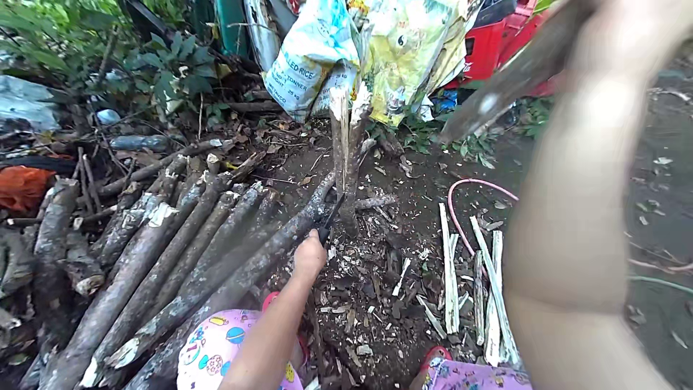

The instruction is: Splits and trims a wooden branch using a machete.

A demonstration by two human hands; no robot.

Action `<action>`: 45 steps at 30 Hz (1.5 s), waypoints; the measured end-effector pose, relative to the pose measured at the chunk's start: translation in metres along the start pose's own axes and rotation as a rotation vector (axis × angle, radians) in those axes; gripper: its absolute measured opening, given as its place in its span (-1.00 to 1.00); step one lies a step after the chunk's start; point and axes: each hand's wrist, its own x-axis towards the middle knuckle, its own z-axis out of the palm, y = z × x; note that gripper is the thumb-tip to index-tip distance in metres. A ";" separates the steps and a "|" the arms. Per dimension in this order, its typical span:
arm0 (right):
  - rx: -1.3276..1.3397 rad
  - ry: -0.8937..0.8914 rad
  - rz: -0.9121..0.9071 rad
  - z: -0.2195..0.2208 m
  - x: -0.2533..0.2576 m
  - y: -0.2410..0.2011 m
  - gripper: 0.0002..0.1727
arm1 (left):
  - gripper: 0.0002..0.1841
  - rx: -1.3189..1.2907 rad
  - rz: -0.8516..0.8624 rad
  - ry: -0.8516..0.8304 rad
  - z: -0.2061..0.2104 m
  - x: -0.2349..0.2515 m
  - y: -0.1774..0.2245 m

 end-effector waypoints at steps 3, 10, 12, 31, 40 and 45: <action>-0.489 -0.387 0.301 0.013 -0.127 0.106 -0.04 | -0.31 0.026 0.015 -0.009 0.004 0.007 0.009; -0.917 -1.156 0.831 0.015 -0.192 0.192 -0.24 | -0.37 0.091 0.037 -0.001 0.003 0.012 0.004; -0.708 -1.038 0.866 0.007 -0.183 0.176 -0.28 | -0.37 0.073 0.037 0.001 0.005 0.009 0.005; -1.007 -1.110 0.879 0.005 -0.247 0.214 -0.16 | -0.36 0.164 0.055 -0.024 0.005 0.007 0.003; -0.520 -0.561 0.646 -0.039 -0.115 0.108 -0.31 | -0.33 0.131 0.071 -0.056 0.023 0.015 0.008; -0.098 -0.011 0.196 -0.027 -0.032 0.062 0.01 | -0.30 0.135 0.032 -0.057 0.019 0.021 0.008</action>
